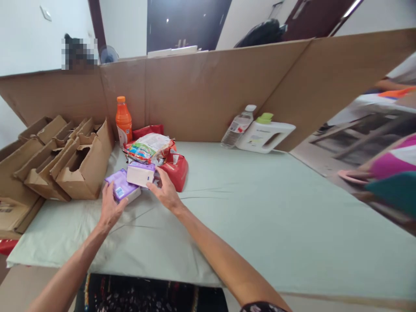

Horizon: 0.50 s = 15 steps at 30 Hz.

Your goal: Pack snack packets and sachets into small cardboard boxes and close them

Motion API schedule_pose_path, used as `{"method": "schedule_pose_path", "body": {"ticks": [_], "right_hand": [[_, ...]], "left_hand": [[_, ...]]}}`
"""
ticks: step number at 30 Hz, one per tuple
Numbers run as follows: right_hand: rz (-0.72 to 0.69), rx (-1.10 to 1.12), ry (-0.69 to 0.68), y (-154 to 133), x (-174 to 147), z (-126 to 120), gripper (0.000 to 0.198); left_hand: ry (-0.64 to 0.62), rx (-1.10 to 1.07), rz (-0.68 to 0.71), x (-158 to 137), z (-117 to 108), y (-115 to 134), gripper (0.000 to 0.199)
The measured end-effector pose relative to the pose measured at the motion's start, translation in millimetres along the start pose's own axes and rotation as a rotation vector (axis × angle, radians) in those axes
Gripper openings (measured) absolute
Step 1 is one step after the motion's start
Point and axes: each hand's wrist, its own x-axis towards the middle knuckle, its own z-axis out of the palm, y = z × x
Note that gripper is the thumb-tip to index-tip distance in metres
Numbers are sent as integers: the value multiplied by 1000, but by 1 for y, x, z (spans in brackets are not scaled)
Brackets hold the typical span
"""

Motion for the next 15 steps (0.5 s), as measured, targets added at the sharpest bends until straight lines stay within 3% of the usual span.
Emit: {"method": "schedule_pose_path", "body": {"ticks": [5,8,12,15], "right_hand": [[-92,-32,51,17,-10,-20,60],[-112,-58,89,24,-17,-29,58],[-43,-17,95,30,-23,-25,64],[83,110,83,32,-22,-19,72]], "left_hand": [[-43,18,30,-38,24,21,81],[-55,40,93,-52,23,35,77],[61,98,185,-36,-18,47,64],[341,296,325,-7,-61,50,66]]}}
